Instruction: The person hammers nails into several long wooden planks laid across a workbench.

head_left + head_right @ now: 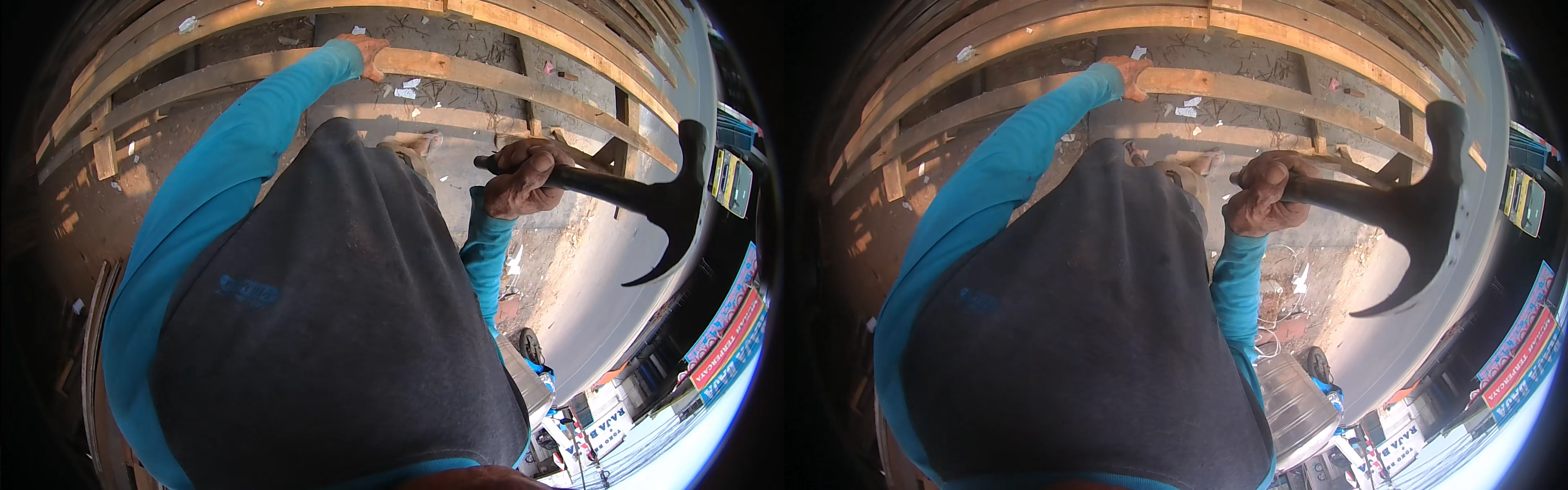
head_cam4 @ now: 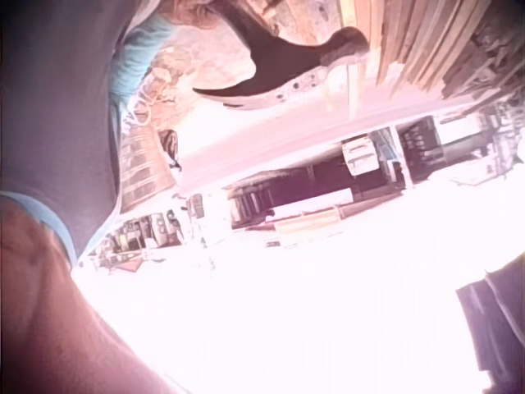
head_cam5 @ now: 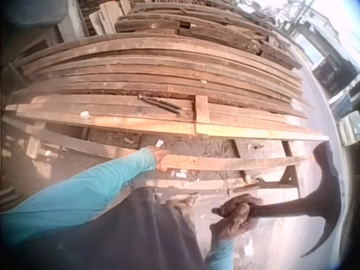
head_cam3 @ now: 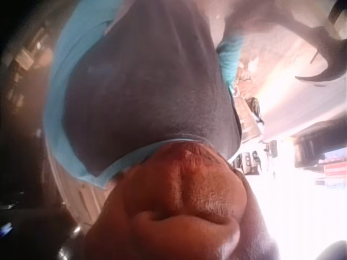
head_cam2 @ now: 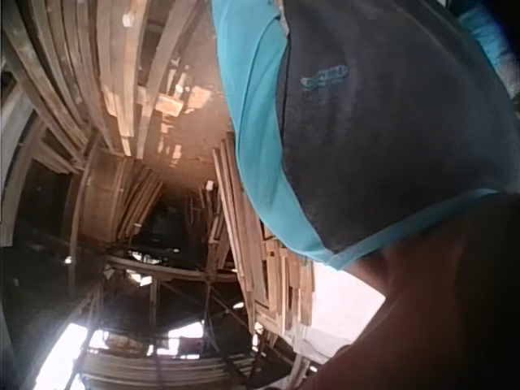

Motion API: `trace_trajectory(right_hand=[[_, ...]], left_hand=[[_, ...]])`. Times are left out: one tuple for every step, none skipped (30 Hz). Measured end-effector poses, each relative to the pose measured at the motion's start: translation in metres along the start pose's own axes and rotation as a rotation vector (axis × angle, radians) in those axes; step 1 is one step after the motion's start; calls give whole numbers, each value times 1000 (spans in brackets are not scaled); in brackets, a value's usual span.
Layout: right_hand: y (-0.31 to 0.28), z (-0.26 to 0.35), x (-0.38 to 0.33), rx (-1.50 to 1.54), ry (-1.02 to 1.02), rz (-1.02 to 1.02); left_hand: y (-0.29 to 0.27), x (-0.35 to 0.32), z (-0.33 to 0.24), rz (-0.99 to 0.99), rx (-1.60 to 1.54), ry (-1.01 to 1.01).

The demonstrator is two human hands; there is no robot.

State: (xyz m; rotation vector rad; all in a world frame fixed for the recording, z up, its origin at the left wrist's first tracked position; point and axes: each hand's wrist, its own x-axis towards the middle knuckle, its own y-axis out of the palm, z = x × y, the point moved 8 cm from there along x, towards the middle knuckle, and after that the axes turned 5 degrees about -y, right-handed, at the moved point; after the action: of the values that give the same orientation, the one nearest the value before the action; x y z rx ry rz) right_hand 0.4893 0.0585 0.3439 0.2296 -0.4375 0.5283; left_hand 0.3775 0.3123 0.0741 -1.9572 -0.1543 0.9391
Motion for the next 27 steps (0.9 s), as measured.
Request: trace_trajectory(right_hand=[[0,7,2,22,-163,-41],[-2,-3,-5,150,-243,-49],[-16,-40,-28,106,-113,-27],[-33,-84,-56,63,14,-9],[-34,-139,-87,-235,307,166],[-42,-178,-118,-540,612,341],[-46,-175,-121,-548,614,352],[-55,-173,-124,-573,695,306],[-52,-180,-109,-572,740,250],[-37,-146,-85,-435,684,163],[-31,-118,-67,-368,627,115],[-17,-78,-45,-250,570,45],[-11,-42,-24,-211,366,-44],[-9,-18,-7,-98,165,-37],[-8,-3,3,-54,2,-64],[-8,9,7,-7,-159,-90],[-13,1,-3,82,-295,-84],[-6,-20,-20,4,-275,-127],[-22,-77,-55,-88,-27,-58],[-37,-137,-97,-452,209,60],[-42,-197,-135,-582,727,306],[-59,-219,-146,-570,679,211],[-58,-204,-145,-487,764,183],[-41,-178,-122,-379,825,144],[-30,-146,-98,-282,807,103],[-25,-113,-74,-225,719,31],[-26,-80,-51,-175,594,-66]], left_hand=[[3,-1,0,3,-1,-1],[4,-1,0,29,-14,0],[0,2,-3,48,-22,10],[-9,6,-6,35,-13,21],[-13,7,-12,25,6,39],[-11,4,-18,25,17,58],[3,-1,-17,28,4,56],[17,-4,-13,12,0,65],[1,9,-5,-41,21,69],[-8,14,6,-40,34,54],[0,9,2,-29,15,35],[7,4,0,-26,0,14],[5,3,-2,-19,0,36],[4,2,-3,-12,4,41],[3,2,-2,-1,-5,30],[5,1,0,9,-14,16],[4,2,-3,9,-10,20],[4,3,-5,14,-3,34],[-1,4,-8,11,3,54],[-7,5,-16,7,11,72],[-9,4,-20,27,-5,79],[-14,4,-29,39,-19,93],[-3,4,-17,25,-33,60],[-7,12,-5,-89,-3,77],[5,7,-1,-151,20,113],[11,0,-12,-111,10,129],[-1,-1,-17,-5,-12,106]])
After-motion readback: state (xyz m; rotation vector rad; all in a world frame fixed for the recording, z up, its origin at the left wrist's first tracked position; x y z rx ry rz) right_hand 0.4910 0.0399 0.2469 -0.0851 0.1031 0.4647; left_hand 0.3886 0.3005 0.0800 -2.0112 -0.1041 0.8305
